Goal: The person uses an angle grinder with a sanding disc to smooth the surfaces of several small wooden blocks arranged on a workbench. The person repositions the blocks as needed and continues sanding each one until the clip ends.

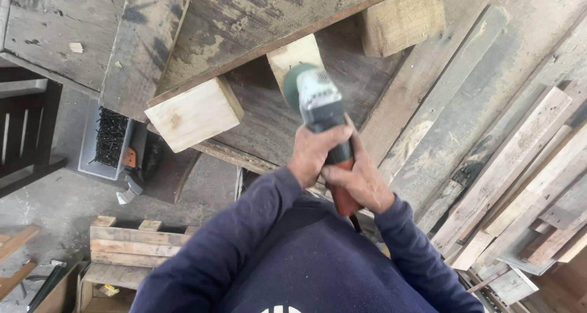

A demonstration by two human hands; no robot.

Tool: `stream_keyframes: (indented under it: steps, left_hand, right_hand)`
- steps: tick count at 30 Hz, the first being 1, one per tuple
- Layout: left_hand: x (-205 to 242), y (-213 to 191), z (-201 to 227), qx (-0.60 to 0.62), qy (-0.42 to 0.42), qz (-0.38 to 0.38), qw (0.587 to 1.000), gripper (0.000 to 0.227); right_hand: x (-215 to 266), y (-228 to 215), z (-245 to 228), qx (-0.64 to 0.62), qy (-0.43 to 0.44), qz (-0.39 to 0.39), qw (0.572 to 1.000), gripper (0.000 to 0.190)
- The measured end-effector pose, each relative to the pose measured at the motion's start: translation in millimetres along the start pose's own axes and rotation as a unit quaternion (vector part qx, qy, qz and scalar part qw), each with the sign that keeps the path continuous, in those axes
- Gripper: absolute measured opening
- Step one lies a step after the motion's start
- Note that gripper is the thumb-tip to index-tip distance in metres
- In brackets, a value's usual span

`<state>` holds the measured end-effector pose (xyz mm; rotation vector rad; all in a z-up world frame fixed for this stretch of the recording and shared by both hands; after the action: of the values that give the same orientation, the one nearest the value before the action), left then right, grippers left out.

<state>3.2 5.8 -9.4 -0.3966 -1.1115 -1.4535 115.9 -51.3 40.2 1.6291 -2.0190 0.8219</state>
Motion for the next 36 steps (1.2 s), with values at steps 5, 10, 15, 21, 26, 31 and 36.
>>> stream_keyframes:
  steps: [5, 10, 15, 21, 26, 31, 36]
  left_hand:
    - [0, -11, -7, 0.027, -0.013, 0.000, 1.000, 0.042]
    - [-6, -15, 0, 0.025, -0.005, -0.004, 1.000, 0.043]
    - [4, -21, -3, 0.023, -0.029, 0.015, 0.999, 0.043]
    - [-3, -23, 9, 0.025, -0.018, 0.011, 0.999, 0.043]
    - [0, -24, -1, 0.030, -0.027, -0.004, 0.999, 0.041]
    - [-6, -25, 9, 0.019, -0.022, 0.000, 1.000, 0.040]
    - [-6, -22, 10, 0.030, -0.020, -0.014, 0.999, 0.040]
  right_hand:
    - [-6, 2, 7, 0.063, -0.012, 0.005, 0.998, 0.112]
    - [-8, 7, 1, 0.055, -0.014, 0.009, 0.998, 0.116]
    - [-4, 11, 5, 0.011, -0.020, -0.018, 1.000, 0.112]
    - [-8, 19, -11, 0.007, -0.069, -0.019, 0.997, 0.111]
    - [-1, 19, -8, -0.015, 0.015, -0.001, 1.000, 0.115]
    - [-9, 22, -13, 0.013, -0.035, -0.006, 0.999, 0.114]
    - [-6, 19, -11, 0.020, -0.048, 0.004, 0.999, 0.112]
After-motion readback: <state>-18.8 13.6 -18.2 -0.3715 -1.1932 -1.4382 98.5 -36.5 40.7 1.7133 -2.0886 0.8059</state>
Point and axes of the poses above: each hand's wrist, its own x-axis away from the middle knuckle, its own y-axis out of the palm, z = x × y, the point moved 2 cm from there along -x, towards the middle knuckle, and after that the axes turned 15 degrees about z, right-handed, at the moved point
